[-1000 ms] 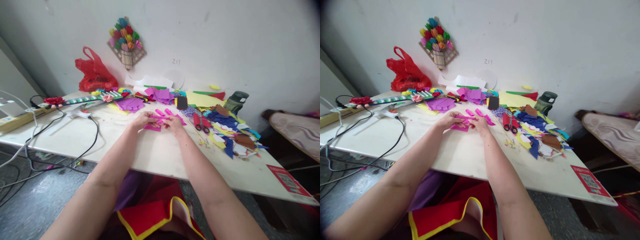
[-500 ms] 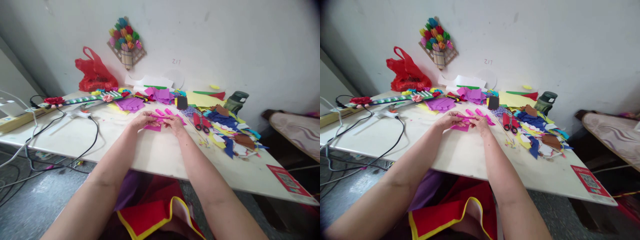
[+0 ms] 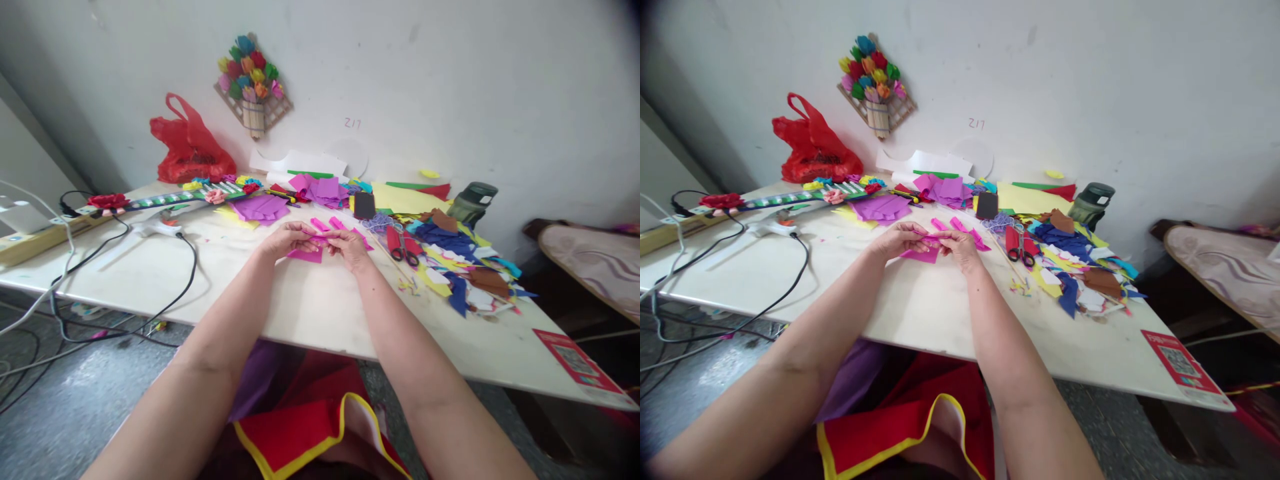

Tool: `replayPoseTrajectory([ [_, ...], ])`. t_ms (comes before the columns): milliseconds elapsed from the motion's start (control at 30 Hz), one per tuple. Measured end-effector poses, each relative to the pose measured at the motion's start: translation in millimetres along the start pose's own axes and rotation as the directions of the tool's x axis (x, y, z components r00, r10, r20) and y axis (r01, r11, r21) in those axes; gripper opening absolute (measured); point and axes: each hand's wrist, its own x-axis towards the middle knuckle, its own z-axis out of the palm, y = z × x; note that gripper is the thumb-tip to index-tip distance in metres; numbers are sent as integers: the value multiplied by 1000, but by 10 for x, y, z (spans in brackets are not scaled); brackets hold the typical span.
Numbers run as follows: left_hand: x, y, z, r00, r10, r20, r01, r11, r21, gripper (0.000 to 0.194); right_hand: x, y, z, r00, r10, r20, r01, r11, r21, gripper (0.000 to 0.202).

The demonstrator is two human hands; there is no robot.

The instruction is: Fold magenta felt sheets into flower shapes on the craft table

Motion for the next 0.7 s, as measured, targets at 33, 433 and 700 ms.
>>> replayPoseTrajectory([
  [33,-1,2,2,1000,-1,-1,1,1000,-1,14,1,3,-1,1000,-3,0,3,1000,3,22],
  [433,22,-25,-28,1000,15,20,-14,1000,-14,15,-4,-11,-2,1000,-1,25,-1,999,44,20],
  [700,41,-32,-46,998,33,56,-31,999,-28,22,2,-3,9,999,-32,24,31,997,74,32],
])
